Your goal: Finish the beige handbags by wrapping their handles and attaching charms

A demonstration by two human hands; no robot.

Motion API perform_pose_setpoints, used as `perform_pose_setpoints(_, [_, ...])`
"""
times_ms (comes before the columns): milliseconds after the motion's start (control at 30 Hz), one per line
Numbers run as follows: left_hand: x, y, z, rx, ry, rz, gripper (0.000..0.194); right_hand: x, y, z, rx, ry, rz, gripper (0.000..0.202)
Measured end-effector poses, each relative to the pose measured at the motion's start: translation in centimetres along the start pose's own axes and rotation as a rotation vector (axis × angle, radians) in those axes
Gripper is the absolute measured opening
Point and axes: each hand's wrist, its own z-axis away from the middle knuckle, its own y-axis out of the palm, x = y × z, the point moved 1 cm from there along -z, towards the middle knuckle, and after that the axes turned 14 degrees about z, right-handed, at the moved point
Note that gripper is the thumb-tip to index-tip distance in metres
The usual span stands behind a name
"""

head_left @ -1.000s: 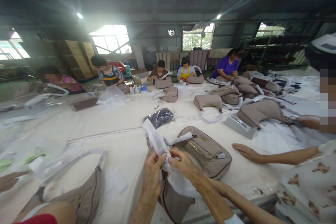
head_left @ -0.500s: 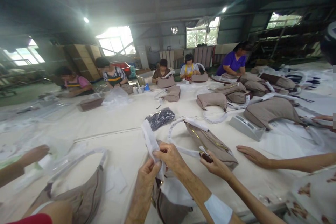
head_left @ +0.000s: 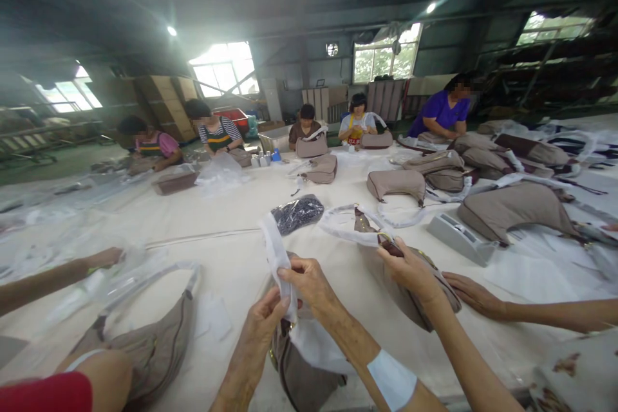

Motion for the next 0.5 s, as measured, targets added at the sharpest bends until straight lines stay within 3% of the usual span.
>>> perform_pose_setpoints(267, [0.3, -0.1, 0.2, 0.057, 0.027, 0.086, 0.043, -0.5, 0.2, -0.4, -0.002, 0.110, -0.146, 0.033])
perform_pose_setpoints(400, [0.1, -0.4, 0.9, 0.012, 0.039, 0.161, 0.046, -0.4, 0.6, -0.9, 0.013, 0.112, -0.196, 0.035])
perform_pose_setpoints(500, [-0.4, -0.4, 1.6, -0.051, 0.086, 0.222, 0.036, -0.4, 1.3, -1.5, 0.010, 0.092, -0.192, 0.034])
